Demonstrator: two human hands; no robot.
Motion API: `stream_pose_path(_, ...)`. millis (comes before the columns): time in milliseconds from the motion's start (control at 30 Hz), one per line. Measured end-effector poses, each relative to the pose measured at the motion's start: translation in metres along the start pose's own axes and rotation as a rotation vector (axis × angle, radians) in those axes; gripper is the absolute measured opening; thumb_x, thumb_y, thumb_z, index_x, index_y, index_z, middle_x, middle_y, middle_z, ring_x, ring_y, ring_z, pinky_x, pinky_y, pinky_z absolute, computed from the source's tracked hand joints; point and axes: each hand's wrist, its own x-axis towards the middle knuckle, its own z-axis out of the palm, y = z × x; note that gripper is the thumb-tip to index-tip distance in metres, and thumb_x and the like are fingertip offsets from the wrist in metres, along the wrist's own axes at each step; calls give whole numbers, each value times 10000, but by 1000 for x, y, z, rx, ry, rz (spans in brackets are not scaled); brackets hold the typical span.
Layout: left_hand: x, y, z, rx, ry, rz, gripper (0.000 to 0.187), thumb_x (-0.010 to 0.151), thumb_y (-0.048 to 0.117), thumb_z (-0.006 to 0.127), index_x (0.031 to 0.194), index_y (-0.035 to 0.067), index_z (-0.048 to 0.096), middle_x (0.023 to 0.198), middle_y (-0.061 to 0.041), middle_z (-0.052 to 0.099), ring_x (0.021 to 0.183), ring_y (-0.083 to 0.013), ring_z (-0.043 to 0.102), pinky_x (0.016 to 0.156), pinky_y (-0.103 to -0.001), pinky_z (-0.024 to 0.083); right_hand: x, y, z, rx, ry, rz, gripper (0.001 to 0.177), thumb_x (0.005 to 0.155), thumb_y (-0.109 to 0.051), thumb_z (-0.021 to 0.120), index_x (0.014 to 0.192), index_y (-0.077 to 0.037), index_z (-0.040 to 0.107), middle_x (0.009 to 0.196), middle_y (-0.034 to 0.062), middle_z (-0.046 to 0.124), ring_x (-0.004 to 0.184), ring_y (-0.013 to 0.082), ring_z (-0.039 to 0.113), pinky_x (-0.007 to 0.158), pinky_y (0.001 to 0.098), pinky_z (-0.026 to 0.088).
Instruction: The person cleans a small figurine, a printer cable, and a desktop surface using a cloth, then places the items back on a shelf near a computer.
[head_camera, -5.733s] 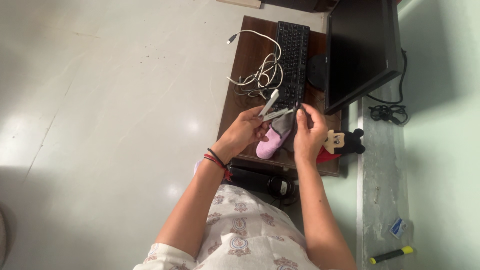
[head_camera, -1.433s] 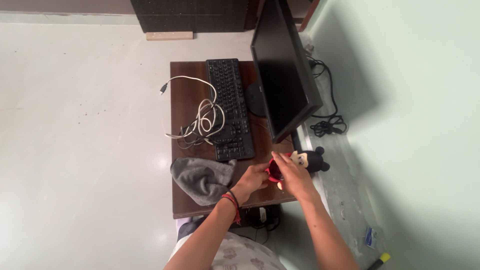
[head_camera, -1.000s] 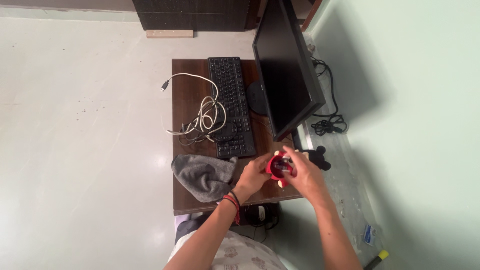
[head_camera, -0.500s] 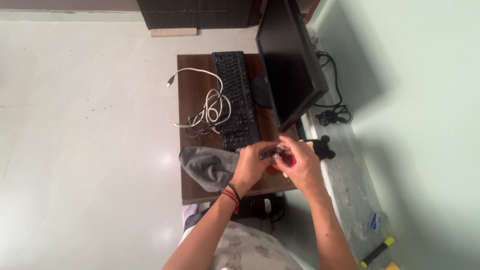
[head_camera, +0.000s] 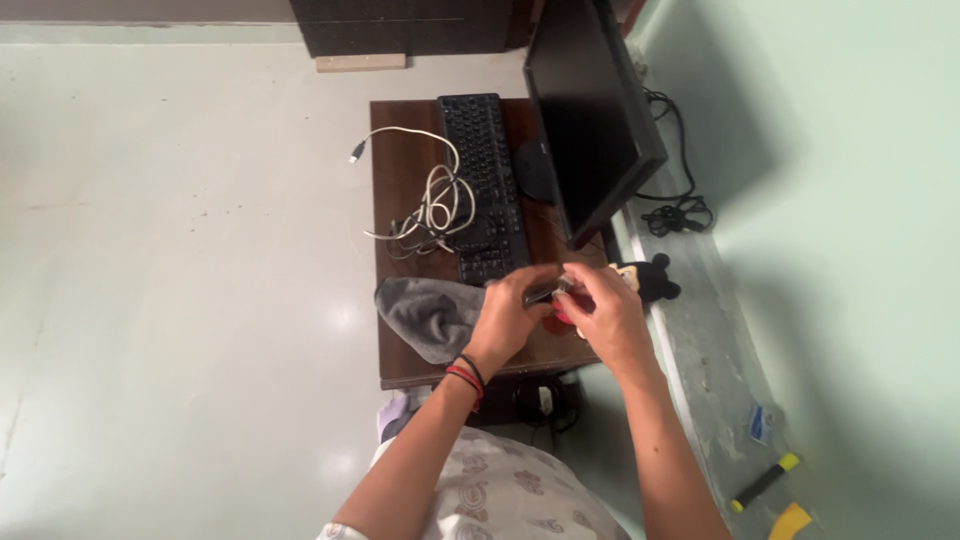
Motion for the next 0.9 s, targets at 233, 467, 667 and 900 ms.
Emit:
stream_pose_path(233,-12,-14,1,-75,-53,-209,374,831,-99,657,1196,-19,687,1152,-148,765,1104,-228,750,941,-313,596,11,44,-5,-268,-113,-48,452,736,-124,866,1159,-77,715,950,52,755,976,252,633,882,419,488)
stream_pose_path(467,-22,-27,0,-108,-72,-292,291,880,-84,624,1149,-14,708,1090,-128,784,1039,-210,771,915,-302,612,8,84,16,-396,-316,-35,486,740,-153,862,1199,-129,704,893,18,761,1159,252,584,1105,515,306)
stream_pose_path(667,-24,-37,-7,-68,-31,-288,309,862,-100,604,1137,-17,716,1090,-128,783,997,-208,777,876,-305,614,5,118,38,-452,-445,25,539,712,-146,857,1224,-167,690,1052,53,742,1206,228,582,1219,589,163)
stream_pose_path(900,-24,-39,-12,-77,-8,-351,295,865,-95,595,1123,-19,714,1084,-123,786,972,-202,780,853,-302,612,9,132,42,-396,-446,100,517,790,-133,822,1282,-160,664,912,30,770,1309,230,544,1236,603,149)
